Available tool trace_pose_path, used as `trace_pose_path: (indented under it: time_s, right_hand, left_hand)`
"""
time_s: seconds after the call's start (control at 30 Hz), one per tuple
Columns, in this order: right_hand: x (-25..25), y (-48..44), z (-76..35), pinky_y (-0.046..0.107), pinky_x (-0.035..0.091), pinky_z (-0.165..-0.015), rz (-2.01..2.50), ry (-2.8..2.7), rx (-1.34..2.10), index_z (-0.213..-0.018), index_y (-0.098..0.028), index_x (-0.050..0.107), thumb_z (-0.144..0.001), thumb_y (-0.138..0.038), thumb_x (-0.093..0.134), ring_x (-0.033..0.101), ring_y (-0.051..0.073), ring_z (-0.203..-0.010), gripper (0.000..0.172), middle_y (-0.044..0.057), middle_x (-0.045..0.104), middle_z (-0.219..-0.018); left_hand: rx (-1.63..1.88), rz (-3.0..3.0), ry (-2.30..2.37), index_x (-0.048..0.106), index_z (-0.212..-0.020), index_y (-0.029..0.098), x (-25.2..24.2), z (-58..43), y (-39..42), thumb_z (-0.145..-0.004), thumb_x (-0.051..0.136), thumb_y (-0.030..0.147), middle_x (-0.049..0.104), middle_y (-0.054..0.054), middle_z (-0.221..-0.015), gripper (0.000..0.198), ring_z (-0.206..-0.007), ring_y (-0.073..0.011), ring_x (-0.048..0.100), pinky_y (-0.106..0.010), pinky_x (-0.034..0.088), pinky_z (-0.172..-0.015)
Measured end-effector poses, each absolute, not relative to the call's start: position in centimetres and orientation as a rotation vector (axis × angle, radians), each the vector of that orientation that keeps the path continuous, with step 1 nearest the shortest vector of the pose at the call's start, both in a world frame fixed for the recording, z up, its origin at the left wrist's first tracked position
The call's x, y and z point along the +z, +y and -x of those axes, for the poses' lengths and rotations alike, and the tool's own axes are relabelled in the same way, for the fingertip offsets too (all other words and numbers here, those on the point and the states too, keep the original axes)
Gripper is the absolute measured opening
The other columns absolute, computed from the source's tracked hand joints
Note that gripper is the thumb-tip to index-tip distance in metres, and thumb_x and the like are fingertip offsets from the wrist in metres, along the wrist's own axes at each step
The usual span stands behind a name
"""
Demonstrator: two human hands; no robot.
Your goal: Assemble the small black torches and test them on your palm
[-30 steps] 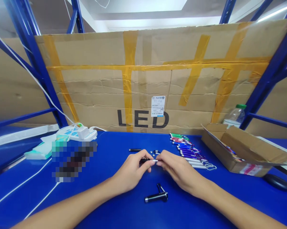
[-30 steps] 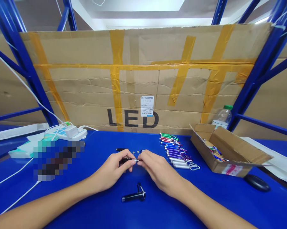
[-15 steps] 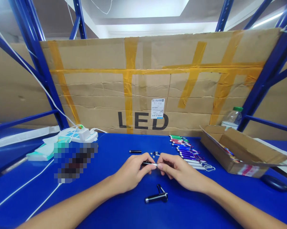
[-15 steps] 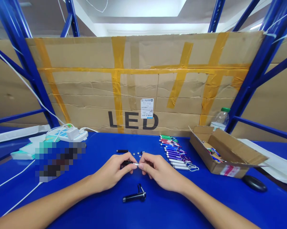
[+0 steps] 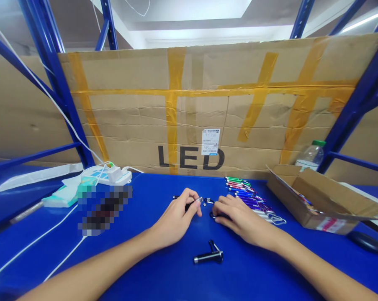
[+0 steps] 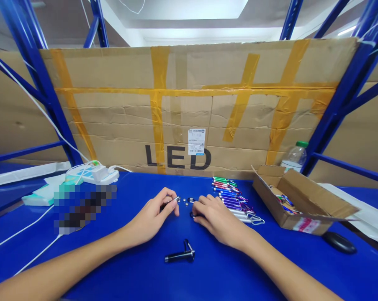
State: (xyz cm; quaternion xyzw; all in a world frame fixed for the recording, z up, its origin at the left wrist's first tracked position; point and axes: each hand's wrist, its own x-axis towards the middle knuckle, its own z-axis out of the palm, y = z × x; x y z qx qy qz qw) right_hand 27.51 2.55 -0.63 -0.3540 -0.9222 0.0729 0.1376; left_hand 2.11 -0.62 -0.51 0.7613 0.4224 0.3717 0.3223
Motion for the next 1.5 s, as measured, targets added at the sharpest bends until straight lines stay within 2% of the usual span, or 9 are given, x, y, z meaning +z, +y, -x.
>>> trace_pose_path:
  time_s: [0.23, 0.43, 0.53, 0.6, 0.67, 0.77, 1.03, 1.27, 1.5]
  right_hand:
    - [-1.3, 2.3, -27.3, 0.041, 0.042, -0.084, 0.995, -2.681, 0.214, -0.098, -0.022, 0.058, -0.114, -0.029, 0.039, 0.054, 0.026, -0.092, 0.026, 0.010, 0.065, -0.105]
    - [-1.7, 2.6, -27.3, 0.039, 0.046, -0.079, 0.984, -2.498, 0.416, -0.098, -0.025, 0.053, -0.114, -0.038, 0.036, 0.058, 0.024, -0.085, 0.027, 0.007, 0.066, -0.096]
    - [-1.7, 3.0, -27.1, 0.036, 0.049, -0.074, 0.975, -2.366, 0.531, -0.114, -0.025, 0.056, -0.112, -0.040, 0.040, 0.064, 0.023, -0.079, 0.021, 0.005, 0.070, -0.092]
    - [-1.6, 3.1, -27.0, 0.037, 0.052, -0.074, 0.973, -2.316, 0.556, -0.130, -0.024, 0.058, -0.111, -0.041, 0.044, 0.068, 0.024, -0.080, 0.029, 0.006, 0.073, -0.092]
    - [-1.5, 3.1, -26.8, 0.038, 0.054, -0.077, 0.955, -2.307, 0.572, -0.135, -0.023, 0.063, -0.110, -0.044, 0.045, 0.070, 0.025, -0.081, 0.037, 0.008, 0.076, -0.096]
    - [-1.2, 2.7, -26.5, 0.038, 0.056, -0.078, 0.927, -2.322, 0.601, -0.129, -0.023, 0.071, -0.110, -0.046, 0.045, 0.071, 0.024, -0.081, 0.040, 0.009, 0.077, -0.100]
    - [-0.6, 2.0, -26.3, 0.036, 0.052, -0.078, 0.929, -2.312, 0.566, -0.121, -0.022, 0.076, -0.106, -0.040, 0.057, 0.069, 0.024, -0.083, 0.031, 0.009, 0.080, -0.104]
    - [-0.4, 2.0, -26.4, 0.035, 0.046, -0.074, 0.859, -2.336, 0.498, -0.102, -0.022, 0.079, -0.109, -0.041, 0.053, 0.064, 0.023, -0.078, 0.033, 0.007, 0.075, -0.088]
    - [-0.6, 1.7, -26.3, 0.038, 0.050, -0.083, 0.793, -2.320, 0.528, -0.113, -0.024, 0.080, -0.110, -0.047, 0.052, 0.067, 0.026, -0.087, 0.037, 0.009, 0.076, -0.094]
  left_hand:
    - [1.023, -2.046, 1.221, 0.067, -0.111, 0.022, -0.9, -2.2, -0.3, -0.108, 0.055, 0.042, 0.073, -0.004, -0.105, 0.023, -0.104, -0.0222, 0.062, -0.036, 0.045, -0.094]
    - [1.046, -2.051, 1.183, 0.072, -0.108, 0.021, -1.3, -2.1, 0.3, -0.104, 0.060, 0.040, 0.075, -0.003, -0.101, 0.023, -0.097, -0.0212, 0.060, -0.036, 0.047, -0.092]
    - [1.039, -1.992, 1.129, 0.072, -0.109, 0.019, -1.6, -2.1, 0.6, -0.101, 0.064, 0.041, 0.075, -0.003, -0.099, 0.025, -0.087, -0.0179, 0.061, -0.031, 0.048, -0.081]
    - [1.033, -1.945, 1.091, 0.072, -0.110, 0.018, -1.9, -2.2, 0.8, -0.100, 0.066, 0.041, 0.075, -0.004, -0.099, 0.025, -0.082, -0.0158, 0.061, -0.028, 0.048, -0.075]
    - [1.029, -1.895, 1.055, 0.071, -0.111, 0.018, -2.1, -2.3, 0.9, -0.098, 0.068, 0.041, 0.074, -0.004, -0.100, 0.027, -0.083, -0.0152, 0.063, -0.026, 0.049, -0.071]
    - [1.011, -1.828, 1.028, 0.070, -0.112, 0.017, -2.2, -2.3, 0.9, -0.095, 0.071, 0.043, 0.071, -0.005, -0.101, 0.031, -0.083, -0.0153, 0.063, -0.024, 0.050, -0.066]
    - [0.973, -1.885, 1.064, 0.073, -0.114, 0.016, -2.3, -2.2, 0.8, -0.095, 0.073, 0.042, 0.070, -0.004, -0.096, 0.032, -0.070, -0.0111, 0.059, -0.024, 0.051, -0.064]
    - [0.988, -2.108, 1.037, 0.075, -0.112, 0.020, -1.9, -2.1, 0.5, -0.098, 0.069, 0.032, 0.074, -0.007, -0.110, 0.019, -0.097, -0.0193, 0.066, -0.029, 0.056, -0.081]
    - [0.996, -2.211, 1.041, 0.074, -0.109, 0.020, -1.6, -2.0, 0.3, -0.099, 0.071, 0.031, 0.073, -0.005, -0.106, 0.015, -0.093, -0.0188, 0.065, -0.030, 0.054, -0.082]
